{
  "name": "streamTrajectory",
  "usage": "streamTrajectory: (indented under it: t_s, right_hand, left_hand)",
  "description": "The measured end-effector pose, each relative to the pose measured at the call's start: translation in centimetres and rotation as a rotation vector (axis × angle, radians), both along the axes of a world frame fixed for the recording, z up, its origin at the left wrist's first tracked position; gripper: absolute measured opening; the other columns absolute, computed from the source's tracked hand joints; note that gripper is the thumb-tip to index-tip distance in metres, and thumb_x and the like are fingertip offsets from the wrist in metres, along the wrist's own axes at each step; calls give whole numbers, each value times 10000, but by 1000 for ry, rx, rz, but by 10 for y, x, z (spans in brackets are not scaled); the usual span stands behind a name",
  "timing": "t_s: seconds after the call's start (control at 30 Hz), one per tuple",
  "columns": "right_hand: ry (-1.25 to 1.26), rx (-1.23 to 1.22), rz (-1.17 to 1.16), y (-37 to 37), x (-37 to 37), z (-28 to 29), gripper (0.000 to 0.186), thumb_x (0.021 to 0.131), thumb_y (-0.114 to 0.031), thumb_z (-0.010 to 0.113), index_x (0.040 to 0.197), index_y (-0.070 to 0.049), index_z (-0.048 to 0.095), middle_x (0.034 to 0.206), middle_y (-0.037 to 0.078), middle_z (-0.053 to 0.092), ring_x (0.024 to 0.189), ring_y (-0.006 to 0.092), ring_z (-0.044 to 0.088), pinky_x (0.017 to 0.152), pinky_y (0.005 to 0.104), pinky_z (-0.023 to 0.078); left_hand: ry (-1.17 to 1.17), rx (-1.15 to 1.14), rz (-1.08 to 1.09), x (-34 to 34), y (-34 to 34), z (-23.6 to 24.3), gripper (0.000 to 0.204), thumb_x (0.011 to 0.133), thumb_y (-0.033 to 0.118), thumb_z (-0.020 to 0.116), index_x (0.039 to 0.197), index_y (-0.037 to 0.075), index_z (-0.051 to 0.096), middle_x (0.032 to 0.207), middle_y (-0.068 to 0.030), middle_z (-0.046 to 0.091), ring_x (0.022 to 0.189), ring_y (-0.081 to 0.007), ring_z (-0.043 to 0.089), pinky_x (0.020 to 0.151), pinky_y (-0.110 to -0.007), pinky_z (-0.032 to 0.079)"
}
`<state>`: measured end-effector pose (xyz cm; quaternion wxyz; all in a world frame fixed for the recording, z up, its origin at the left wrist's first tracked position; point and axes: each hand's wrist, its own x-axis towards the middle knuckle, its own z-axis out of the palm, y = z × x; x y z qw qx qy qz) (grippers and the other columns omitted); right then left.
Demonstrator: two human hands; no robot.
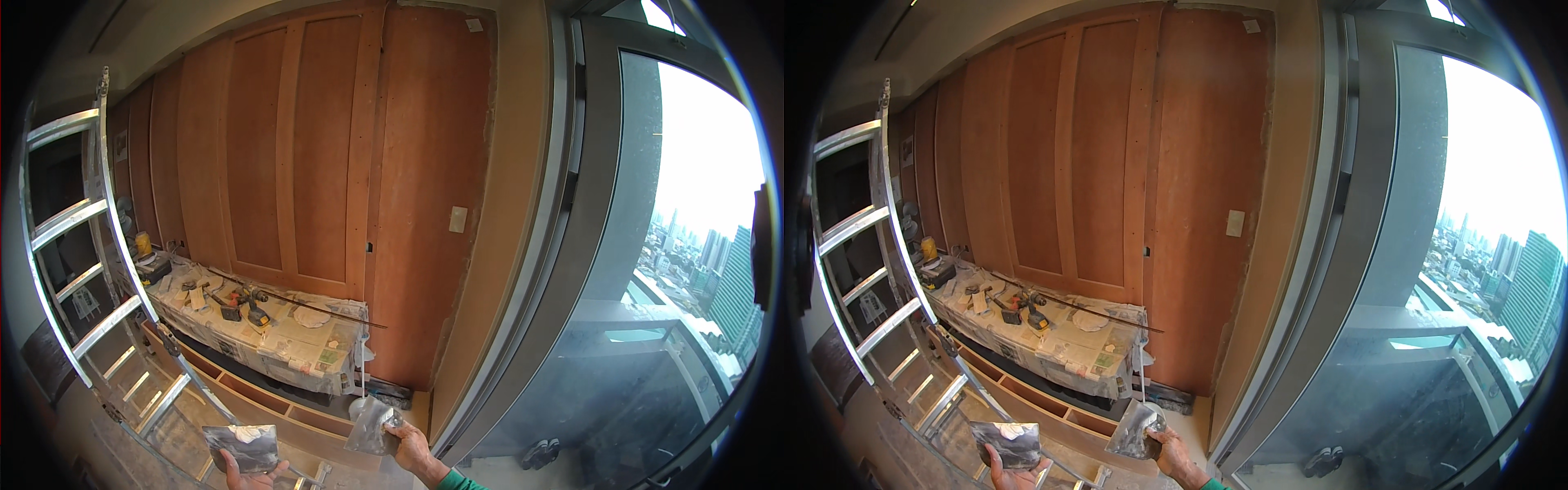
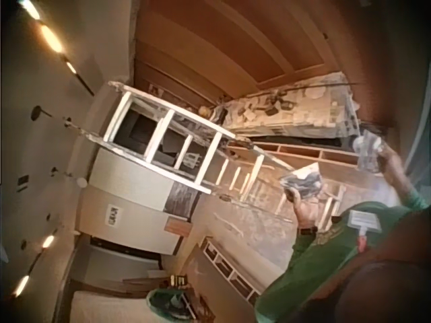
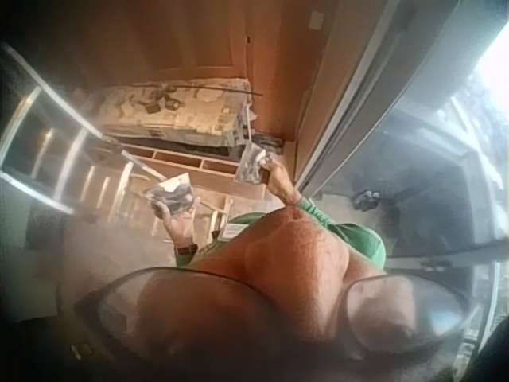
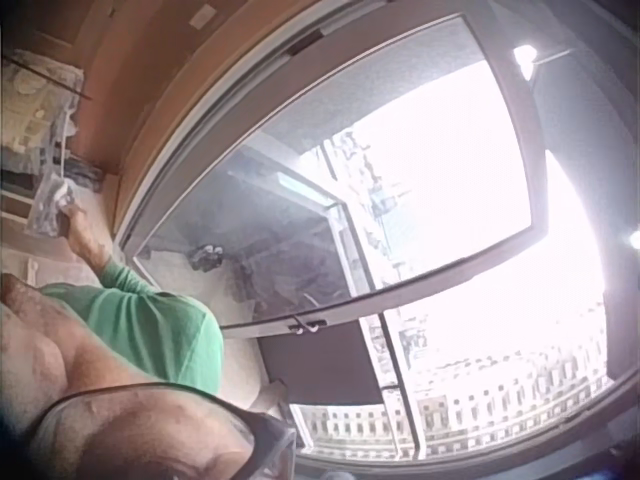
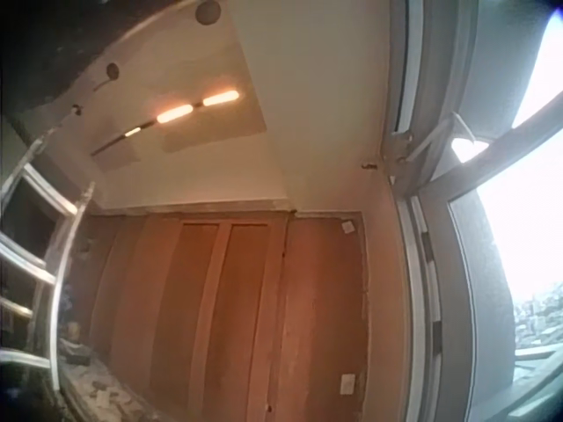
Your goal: The person uses a putty knife to scoop joint compound from a hawk and applies it to the wall near a light switch. They repeatedly smooth the compound over the surface and around the switch plate using the putty knife.
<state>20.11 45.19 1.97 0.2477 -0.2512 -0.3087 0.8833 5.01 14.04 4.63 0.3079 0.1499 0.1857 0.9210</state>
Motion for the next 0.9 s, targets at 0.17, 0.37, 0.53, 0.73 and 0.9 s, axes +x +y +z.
streamTrajectory:
  t_s: [0.17,0.37,0.53,0.73,0.9]
  right_hand:
    - [-8,-5,4,5,2,3,273,953,-27,558,1219,-41,615,1080,44,677,985,192,650,909,368,533]
    - [39,-8,27,5,2,8,310,952,-25,549,1256,-47,606,1103,42,676,976,193,648,899,362,528]
    - [42,-11,28,3,1,10,295,952,-24,549,1241,-51,606,1099,44,677,975,195,649,899,362,527]
    - [38,-22,20,1,5,13,269,953,-17,547,1215,-48,600,1093,46,673,974,193,648,894,363,526]
    - [17,-26,28,3,9,3,340,951,-11,538,1287,-17,589,1158,59,669,1029,201,644,952,357,508]
  left_hand:
    - [-32,25,-2,8,4,2,482,993,479,530,1385,199,521,1396,-56,559,1250,-358,518,1052,-684,340]
    - [-30,6,-12,5,0,-7,481,988,481,540,1376,198,525,1389,-49,562,1233,-339,522,1061,-678,320]
    - [-49,11,-24,10,0,-2,480,980,488,551,1369,207,529,1374,-44,572,1239,-323,518,1089,-673,288]
    - [-49,-9,24,14,2,-2,464,983,481,552,1363,215,532,1363,-45,579,1238,-319,520,1090,-675,293]
    - [114,-34,-35,14,2,3,471,990,475,544,1376,206,520,1381,-64,568,1272,-314,506,1092,-681,286]
